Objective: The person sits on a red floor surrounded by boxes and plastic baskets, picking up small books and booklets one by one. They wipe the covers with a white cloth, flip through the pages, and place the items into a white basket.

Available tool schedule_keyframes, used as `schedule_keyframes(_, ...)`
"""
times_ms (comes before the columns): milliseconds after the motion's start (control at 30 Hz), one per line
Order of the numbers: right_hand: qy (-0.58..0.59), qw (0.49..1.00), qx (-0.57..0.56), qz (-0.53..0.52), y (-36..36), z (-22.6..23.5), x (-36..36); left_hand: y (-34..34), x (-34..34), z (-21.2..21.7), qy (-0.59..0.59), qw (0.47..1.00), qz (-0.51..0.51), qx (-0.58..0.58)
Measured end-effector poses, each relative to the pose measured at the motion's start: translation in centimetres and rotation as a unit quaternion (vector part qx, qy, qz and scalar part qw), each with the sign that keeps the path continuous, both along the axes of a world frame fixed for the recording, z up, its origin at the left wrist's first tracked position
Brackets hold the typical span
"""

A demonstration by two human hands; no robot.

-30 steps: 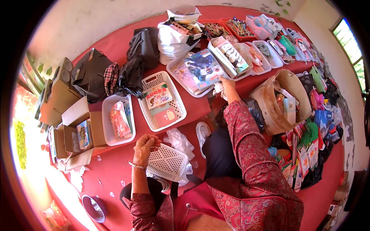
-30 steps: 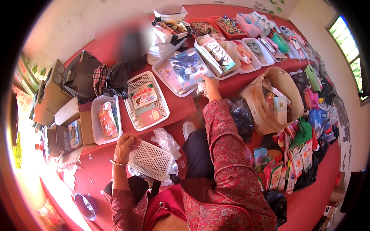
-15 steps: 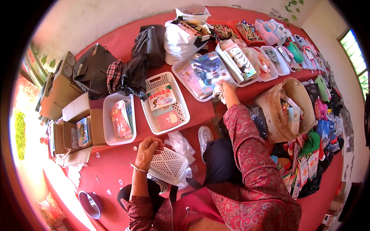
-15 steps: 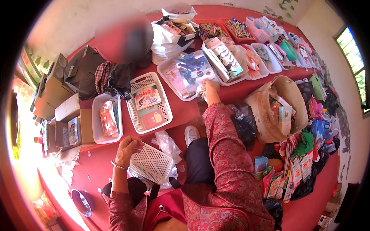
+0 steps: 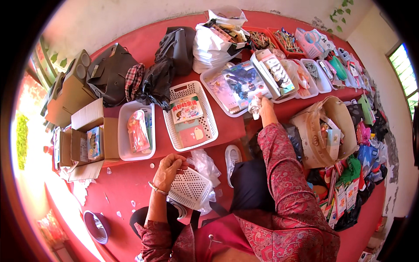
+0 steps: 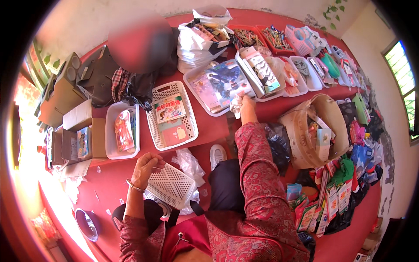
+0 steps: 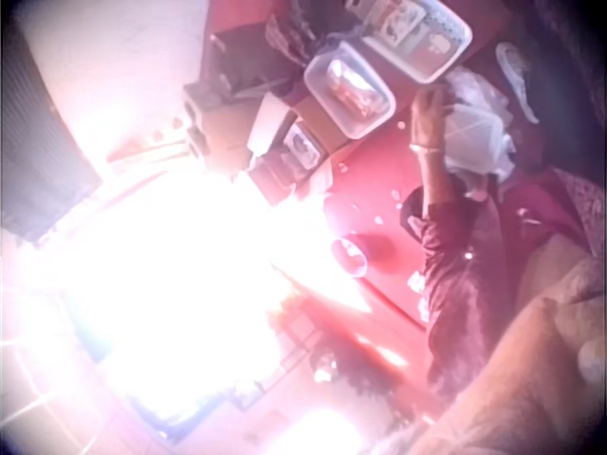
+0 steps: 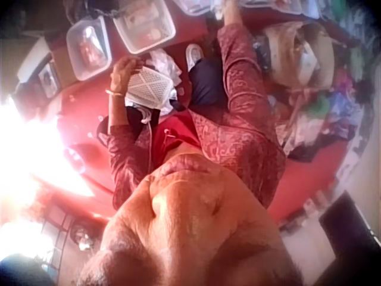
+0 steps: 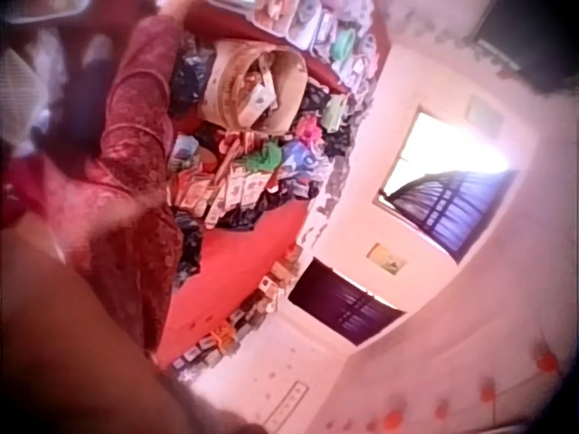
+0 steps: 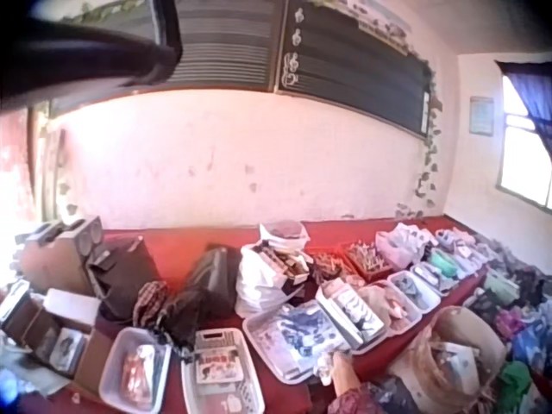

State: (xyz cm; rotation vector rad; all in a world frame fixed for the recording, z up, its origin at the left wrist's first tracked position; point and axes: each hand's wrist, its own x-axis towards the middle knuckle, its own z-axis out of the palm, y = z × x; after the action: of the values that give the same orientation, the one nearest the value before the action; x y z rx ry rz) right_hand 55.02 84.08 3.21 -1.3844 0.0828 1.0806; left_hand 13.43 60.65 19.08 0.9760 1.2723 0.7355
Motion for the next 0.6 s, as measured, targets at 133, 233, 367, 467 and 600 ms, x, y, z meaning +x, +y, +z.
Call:
schedule_keyframes(133,-0.007,0.999,-0.045,-0.022,1.7,-3.4,1.4,0.2,0.4,0.3,-0.004,1.000,-0.008,-0.001)
schedule_keyframes(233,0.052,0.990,0.055,0.123,0.2,-4.2,4.2,0.5,0.2,0.0,-0.012,1.000,-0.004,0.009)
schedule_keyframes(367,0.103,0.955,0.109,0.255,-6.3,0.1,2.7,-0.3,-0.4,0.0,-0.004,1.000,0.007,0.015)
schedule_keyframes(467,0.114,0.954,0.083,0.264,-9.7,0.3,3.0,-0.2,-0.3,0.1,-0.006,1.000,-0.002,0.016)
schedule_keyframes(600,0.096,0.986,0.064,0.123,-8.6,-3.1,5.2,0.0,0.0,-0.1,-0.015,1.000,-0.022,0.015)
